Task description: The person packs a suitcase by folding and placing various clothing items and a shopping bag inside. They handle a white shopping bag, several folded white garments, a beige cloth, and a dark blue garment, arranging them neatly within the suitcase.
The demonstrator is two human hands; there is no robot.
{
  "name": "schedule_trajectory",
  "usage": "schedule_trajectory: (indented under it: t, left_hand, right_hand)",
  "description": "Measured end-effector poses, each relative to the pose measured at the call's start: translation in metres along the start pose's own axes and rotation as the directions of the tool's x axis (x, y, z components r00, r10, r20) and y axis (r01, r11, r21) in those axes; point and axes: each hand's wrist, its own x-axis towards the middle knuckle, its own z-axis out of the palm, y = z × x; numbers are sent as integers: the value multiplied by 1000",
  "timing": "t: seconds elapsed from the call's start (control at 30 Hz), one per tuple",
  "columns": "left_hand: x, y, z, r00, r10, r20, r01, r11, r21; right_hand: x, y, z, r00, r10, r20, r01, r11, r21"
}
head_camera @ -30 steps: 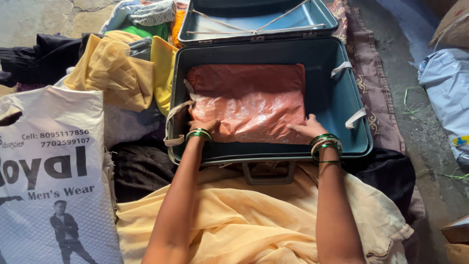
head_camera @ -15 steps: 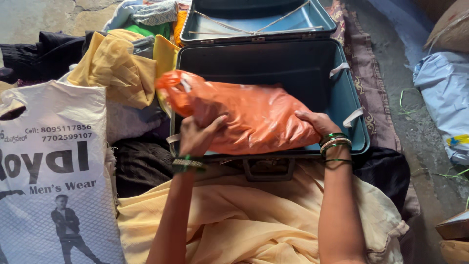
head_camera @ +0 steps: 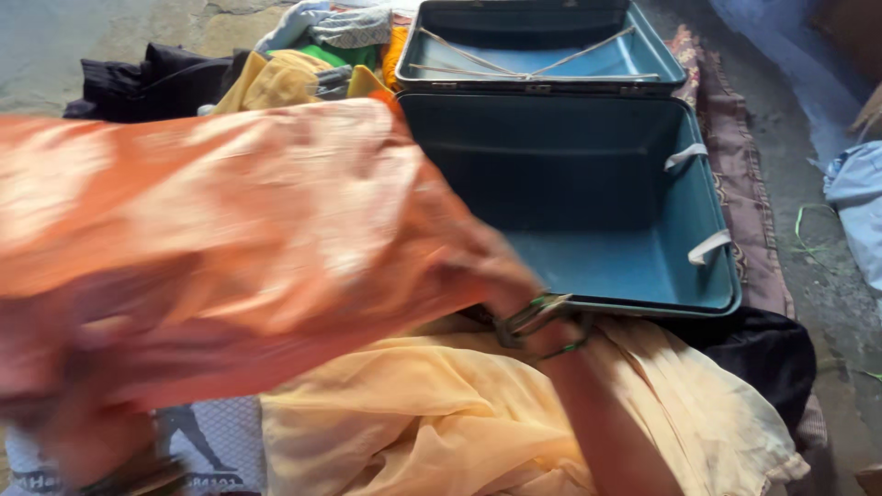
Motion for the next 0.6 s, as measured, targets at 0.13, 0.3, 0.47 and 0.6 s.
schedule_trajectory:
  t: [0.13,0.3,0.47,0.6]
  left_hand:
    - [-13,-89,-94,974,-109,-199,130,987,99]
    - [-32,-191,-137,928,-144,-345,218,958,186]
    - [-7,-238,-151,888,13,-460,191,900,393]
    - [29,-194,-141,870,-32,-492,428,544,722]
  right_hand:
    - [23,48,85,989,117,94,-51,853,-519]
    - [5,77,144,972,-77,223,156,918,-365]
    - [-4,81,148,953,38,302,96,904,-418]
    - [-27,113,176,852,67,519,113,945,-308]
